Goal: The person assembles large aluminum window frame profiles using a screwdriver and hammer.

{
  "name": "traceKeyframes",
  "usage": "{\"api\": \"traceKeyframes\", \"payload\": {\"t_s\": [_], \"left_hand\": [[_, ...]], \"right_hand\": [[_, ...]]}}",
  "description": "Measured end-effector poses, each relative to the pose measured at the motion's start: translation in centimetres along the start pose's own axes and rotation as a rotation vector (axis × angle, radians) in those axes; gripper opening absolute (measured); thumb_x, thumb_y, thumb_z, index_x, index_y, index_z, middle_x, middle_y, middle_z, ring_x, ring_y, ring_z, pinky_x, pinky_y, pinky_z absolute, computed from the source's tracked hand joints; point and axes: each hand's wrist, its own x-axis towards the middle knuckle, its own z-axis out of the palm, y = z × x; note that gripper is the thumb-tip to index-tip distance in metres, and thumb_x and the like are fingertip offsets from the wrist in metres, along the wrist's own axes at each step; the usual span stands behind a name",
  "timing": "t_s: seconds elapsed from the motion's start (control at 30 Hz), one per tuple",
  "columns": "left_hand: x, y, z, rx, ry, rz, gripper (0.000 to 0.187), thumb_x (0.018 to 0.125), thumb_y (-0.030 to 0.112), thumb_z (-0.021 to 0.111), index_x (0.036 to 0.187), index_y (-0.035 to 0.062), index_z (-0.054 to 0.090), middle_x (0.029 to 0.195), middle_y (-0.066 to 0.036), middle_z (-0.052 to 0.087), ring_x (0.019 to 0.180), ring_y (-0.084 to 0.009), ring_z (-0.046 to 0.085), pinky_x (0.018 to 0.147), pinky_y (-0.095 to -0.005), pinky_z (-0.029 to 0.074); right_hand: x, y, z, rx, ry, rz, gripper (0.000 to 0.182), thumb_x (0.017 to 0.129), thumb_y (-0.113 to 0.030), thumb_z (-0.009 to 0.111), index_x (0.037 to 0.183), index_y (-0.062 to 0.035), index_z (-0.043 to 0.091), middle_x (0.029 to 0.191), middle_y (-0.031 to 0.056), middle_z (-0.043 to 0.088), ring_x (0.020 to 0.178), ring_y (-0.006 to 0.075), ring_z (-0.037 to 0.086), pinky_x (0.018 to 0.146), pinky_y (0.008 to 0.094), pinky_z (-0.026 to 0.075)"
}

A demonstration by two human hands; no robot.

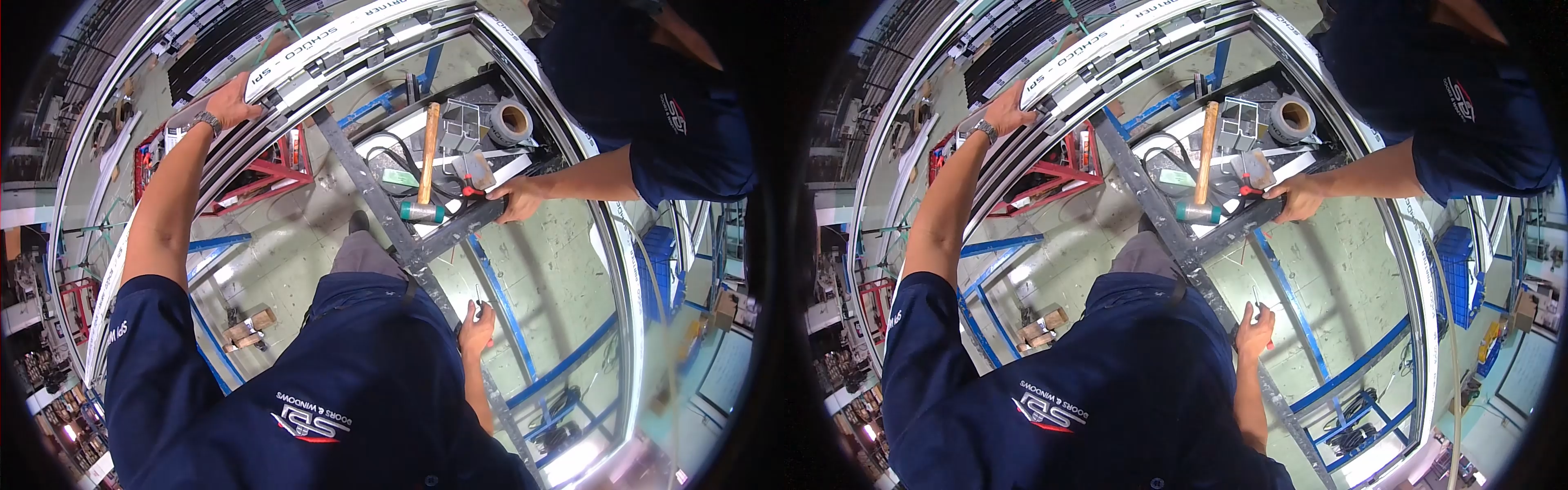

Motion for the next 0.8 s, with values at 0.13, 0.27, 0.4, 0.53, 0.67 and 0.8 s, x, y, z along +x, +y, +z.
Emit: {"api": "traceKeyframes", "payload": {"t_s": [0.13,0.27,0.4,0.53,0.67,0.8], "left_hand": [[0.0,0.2,0.4,0.029,0.051,-0.010,0.074,0.072,0.041,0.072,0.133,0.0063,0.049,0.123,-0.024,0.064,0.112,-0.0398,0.063,0.096,-0.0448,0.049],[-0.7,1.3,-0.1,0.033,0.043,-0.055,0.071,0.072,0.044,0.070,0.130,0.0063,0.051,0.120,-0.024,0.065,0.110,-0.0403,0.063,0.093,-0.0466,0.050],[-0.7,1.8,-0.2,0.040,0.056,-0.083,0.072,0.071,0.045,0.070,0.129,0.0062,0.052,0.120,-0.023,0.066,0.110,-0.0398,0.064,0.092,-0.0478,0.050],[-0.9,2.3,-0.3,0.038,0.078,-0.063,0.076,0.070,0.046,0.070,0.131,0.0046,0.052,0.124,-0.023,0.065,0.113,-0.0390,0.062,0.094,-0.0468,0.050],[-0.8,2.3,-0.4,0.042,0.049,-0.081,0.081,0.070,0.046,0.070,0.135,0.0033,0.050,0.127,-0.023,0.064,0.116,-0.0390,0.062,0.096,-0.0460,0.049],[-0.8,2.2,-0.2,0.049,0.071,-0.089,0.081,0.070,0.047,0.070,0.135,0.0038,0.050,0.126,-0.023,0.064,0.115,-0.0396,0.062,0.095,-0.0466,0.049]], "right_hand": [[0.0,-0.2,-0.1,-0.003,0.011,-0.007,0.032,0.094,-0.027,0.069,0.109,0.0015,0.067,0.085,0.0164,0.057,0.080,0.0330,0.056,0.076,0.0458,0.045],[-0.1,-0.3,-0.2,-0.002,0.004,0.006,0.033,0.094,-0.027,0.069,0.109,0.0023,0.067,0.086,0.0169,0.058,0.080,0.0332,0.057,0.076,0.0457,0.046],[0.1,0.0,0.0,-0.006,0.007,0.009,0.034,0.094,-0.027,0.069,0.110,0.0026,0.067,0.087,0.0174,0.059,0.080,0.0332,0.057,0.077,0.0457,0.046],[-0.1,0.0,0.0,0.008,0.019,0.007,0.034,0.094,-0.027,0.069,0.111,0.0023,0.067,0.089,0.0178,0.060,0.081,0.0329,0.058,0.078,0.0455,0.046],[-0.1,0.0,0.0,-0.012,0.011,0.021,0.034,0.094,-0.028,0.069,0.111,0.0015,0.067,0.090,0.0182,0.061,0.082,0.0329,0.058,0.078,0.0456,0.047],[-0.1,0.1,0.1,0.012,0.031,0.008,0.035,0.094,-0.029,0.069,0.112,0.0013,0.067,0.090,0.0180,0.060,0.082,0.0332,0.058,0.078,0.0461,0.047]]}}
